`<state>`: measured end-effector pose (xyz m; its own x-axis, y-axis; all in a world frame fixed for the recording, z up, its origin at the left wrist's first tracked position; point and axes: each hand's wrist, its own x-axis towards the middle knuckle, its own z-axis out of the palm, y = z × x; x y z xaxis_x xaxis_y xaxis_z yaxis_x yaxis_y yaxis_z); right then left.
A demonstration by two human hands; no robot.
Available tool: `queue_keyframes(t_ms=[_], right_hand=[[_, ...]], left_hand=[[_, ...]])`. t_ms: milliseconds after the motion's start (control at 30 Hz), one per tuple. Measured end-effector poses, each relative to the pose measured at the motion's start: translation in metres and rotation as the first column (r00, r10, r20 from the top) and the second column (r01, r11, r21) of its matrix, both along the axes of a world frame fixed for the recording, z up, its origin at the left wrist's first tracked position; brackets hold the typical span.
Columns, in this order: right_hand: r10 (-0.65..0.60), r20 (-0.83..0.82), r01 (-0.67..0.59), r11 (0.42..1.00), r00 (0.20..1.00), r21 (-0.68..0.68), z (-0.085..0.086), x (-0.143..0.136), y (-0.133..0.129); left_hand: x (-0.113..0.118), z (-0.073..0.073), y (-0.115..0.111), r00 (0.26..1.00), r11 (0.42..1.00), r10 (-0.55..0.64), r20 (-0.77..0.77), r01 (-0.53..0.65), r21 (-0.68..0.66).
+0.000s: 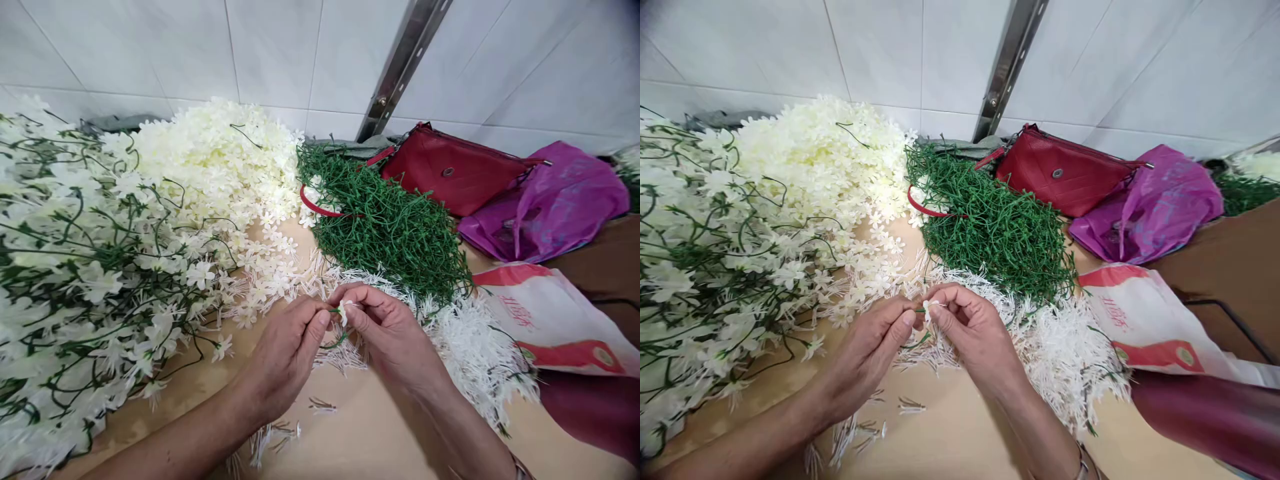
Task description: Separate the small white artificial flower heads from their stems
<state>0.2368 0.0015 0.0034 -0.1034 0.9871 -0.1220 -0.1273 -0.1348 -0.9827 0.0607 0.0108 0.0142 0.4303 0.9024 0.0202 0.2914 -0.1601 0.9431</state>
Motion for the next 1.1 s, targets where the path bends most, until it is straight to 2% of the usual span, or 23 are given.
queue_keyframes(t_ms=[167, 367, 567, 767, 933, 1000, 1100], right_hand=[[0.022, -0.040, -0.024, 0.998, 0.999, -0.056, -0.002, 0.000, -0.001], [-0.018, -0.064, 0.012, 0.996, 0.998, -0.089, -0.009, -0.007, -0.003], [-0.011, -0.088, 0.007, 0.999, 0.996, -0.043, -0.014, -0.007, -0.003], [-0.009, -0.130, 0.005, 1.000, 0.992, -0.026, -0.009, -0.014, 0.002], [0.007, -0.085, -0.010, 0.999, 0.996, -0.039, -0.004, -0.013, 0.005], [0.012, -0.042, -0.014, 0.999, 0.999, -0.030, -0.002, -0.009, 0.005], [-0.020, 0.087, 0.015, 0.998, 0.996, 0.066, 0.005, -0.001, 0.006]], left_hand=[[-0.003, -0.003, 0.002, 0.996, 0.995, -0.088, -0.005, 0.088, 0.051], [-0.003, -0.014, 0.000, 0.996, 0.998, -0.039, 0.075, 0.034, 0.060], [-0.002, -0.015, -0.001, 0.993, 0.994, -0.048, 0.105, 0.037, 0.100], [-0.001, -0.021, -0.003, 0.993, 0.994, -0.059, 0.100, 0.050, 0.098], [0.001, -0.022, -0.006, 0.986, 0.997, 0.077, 0.150, -0.075, -0.022], [0.000, -0.018, -0.004, 0.972, 0.989, 0.113, 0.207, -0.089, -0.121], [-0.003, -0.006, 0.003, 0.932, 0.971, 0.163, 0.325, -0.093, -0.220]])
